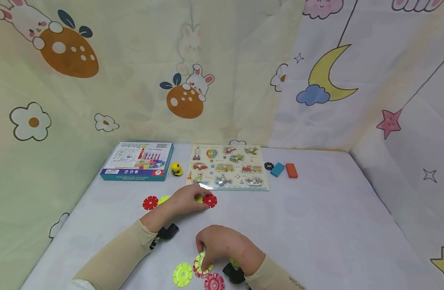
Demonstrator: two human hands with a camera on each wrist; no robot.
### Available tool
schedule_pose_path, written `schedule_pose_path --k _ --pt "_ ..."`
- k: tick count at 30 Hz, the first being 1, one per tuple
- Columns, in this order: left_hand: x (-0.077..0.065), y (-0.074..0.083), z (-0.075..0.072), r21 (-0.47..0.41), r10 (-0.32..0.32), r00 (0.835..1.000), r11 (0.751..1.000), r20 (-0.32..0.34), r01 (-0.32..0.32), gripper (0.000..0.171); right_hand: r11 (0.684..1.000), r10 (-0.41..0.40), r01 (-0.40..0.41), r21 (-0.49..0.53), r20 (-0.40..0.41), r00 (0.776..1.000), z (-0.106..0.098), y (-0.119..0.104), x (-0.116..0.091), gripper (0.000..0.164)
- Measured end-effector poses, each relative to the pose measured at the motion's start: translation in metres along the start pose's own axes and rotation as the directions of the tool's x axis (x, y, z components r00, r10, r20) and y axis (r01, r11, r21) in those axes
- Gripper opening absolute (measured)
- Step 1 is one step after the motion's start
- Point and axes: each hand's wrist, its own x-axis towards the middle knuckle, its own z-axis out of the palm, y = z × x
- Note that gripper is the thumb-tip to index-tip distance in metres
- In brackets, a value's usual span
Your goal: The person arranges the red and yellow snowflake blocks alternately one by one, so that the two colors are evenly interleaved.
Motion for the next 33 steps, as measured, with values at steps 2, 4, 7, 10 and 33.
schedule_pose_path --k 2,4,7,10,33 --pt "0.000 0.001 -0.001 -0.002 0.000 1.000 1.000 0.004 0.000 0.048 1.000 -0.009 0.009 0.011 0.007 1.000 -0.001 0.001 -0.001 0.026" --pt "0.000 0.001 -0.001 -0.006 0.000 1.000 1.000 0.007 0.000 0.048 0.999 -0.043 0.043 0.033 0.019 0.999 -0.002 0.003 -0.002 0.025" --pt "0.000 0.001 -0.001 -0.010 0.000 1.000 1.000 0.009 0.000 0.047 0.987 -0.126 0.122 0.105 0.034 0.991 -0.008 0.007 -0.005 0.023" --pt "0.000 -0.001 0.000 -0.005 0.002 1.000 1.000 0.006 -0.002 0.046 0.953 -0.193 0.178 0.247 0.038 0.980 -0.017 0.012 -0.008 0.019" --pt "0.001 -0.001 -0.001 0.004 0.009 1.000 1.000 0.016 -0.009 0.047 0.848 0.317 -0.029 0.529 -0.463 0.828 -0.061 0.080 -0.005 0.048"
